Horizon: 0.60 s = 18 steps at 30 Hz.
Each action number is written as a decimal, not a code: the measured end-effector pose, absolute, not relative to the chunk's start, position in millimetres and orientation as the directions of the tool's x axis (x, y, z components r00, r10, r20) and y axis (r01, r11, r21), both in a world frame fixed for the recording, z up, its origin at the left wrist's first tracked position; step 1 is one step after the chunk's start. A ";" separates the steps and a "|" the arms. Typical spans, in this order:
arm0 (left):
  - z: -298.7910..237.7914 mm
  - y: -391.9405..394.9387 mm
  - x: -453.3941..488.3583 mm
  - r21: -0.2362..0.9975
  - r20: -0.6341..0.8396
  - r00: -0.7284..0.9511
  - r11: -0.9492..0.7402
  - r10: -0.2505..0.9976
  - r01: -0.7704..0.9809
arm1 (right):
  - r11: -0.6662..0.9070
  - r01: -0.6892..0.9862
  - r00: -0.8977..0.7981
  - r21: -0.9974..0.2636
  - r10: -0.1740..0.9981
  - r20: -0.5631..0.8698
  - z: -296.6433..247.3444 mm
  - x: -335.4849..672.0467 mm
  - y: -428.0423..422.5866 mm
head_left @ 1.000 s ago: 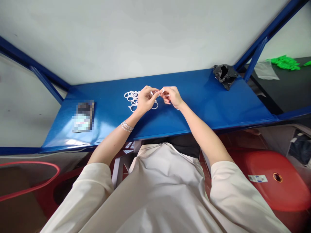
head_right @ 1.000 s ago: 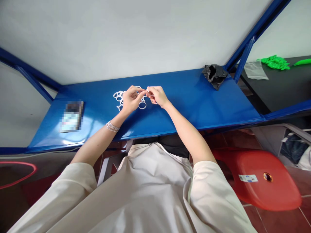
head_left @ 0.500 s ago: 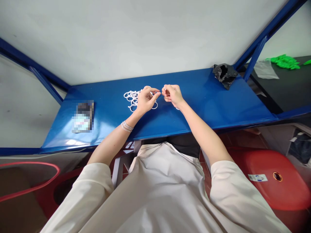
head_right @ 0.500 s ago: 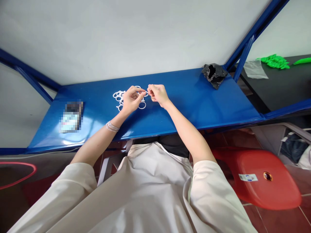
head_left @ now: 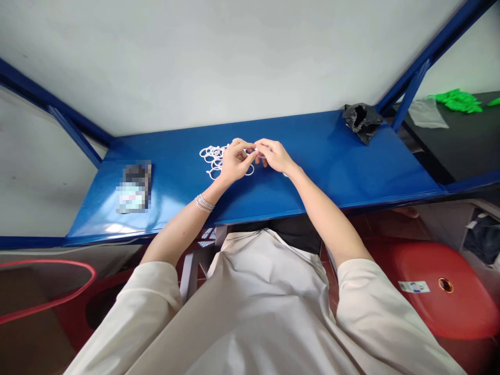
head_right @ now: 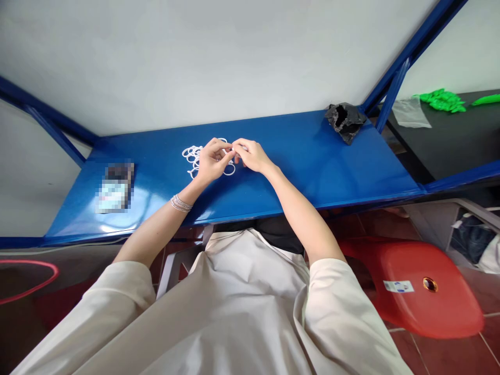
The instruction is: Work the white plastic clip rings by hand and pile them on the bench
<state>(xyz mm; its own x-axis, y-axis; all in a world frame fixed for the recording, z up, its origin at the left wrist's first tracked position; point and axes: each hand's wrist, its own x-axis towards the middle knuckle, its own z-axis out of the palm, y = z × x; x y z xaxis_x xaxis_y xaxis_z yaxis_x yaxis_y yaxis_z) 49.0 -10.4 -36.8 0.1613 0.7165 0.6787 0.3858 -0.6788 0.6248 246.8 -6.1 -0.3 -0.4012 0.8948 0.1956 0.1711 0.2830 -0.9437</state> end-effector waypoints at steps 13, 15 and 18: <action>-29.7 -13.7 50.6 0.675 0.598 0.088 -0.560 0.796 0.480 | 0.297 0.625 -0.141 -0.722 0.952 0.270 15.5 274.4 4.0; -29.2 -13.7 50.6 0.669 0.596 0.077 -0.547 0.800 0.503 | 0.240 0.706 -0.195 -0.666 0.970 0.143 21.8 283.6 2.2; -29.5 -13.1 49.9 0.656 0.591 0.057 -0.520 0.805 0.548 | 0.171 0.802 -0.311 -0.572 0.937 -0.156 31.8 299.2 -0.9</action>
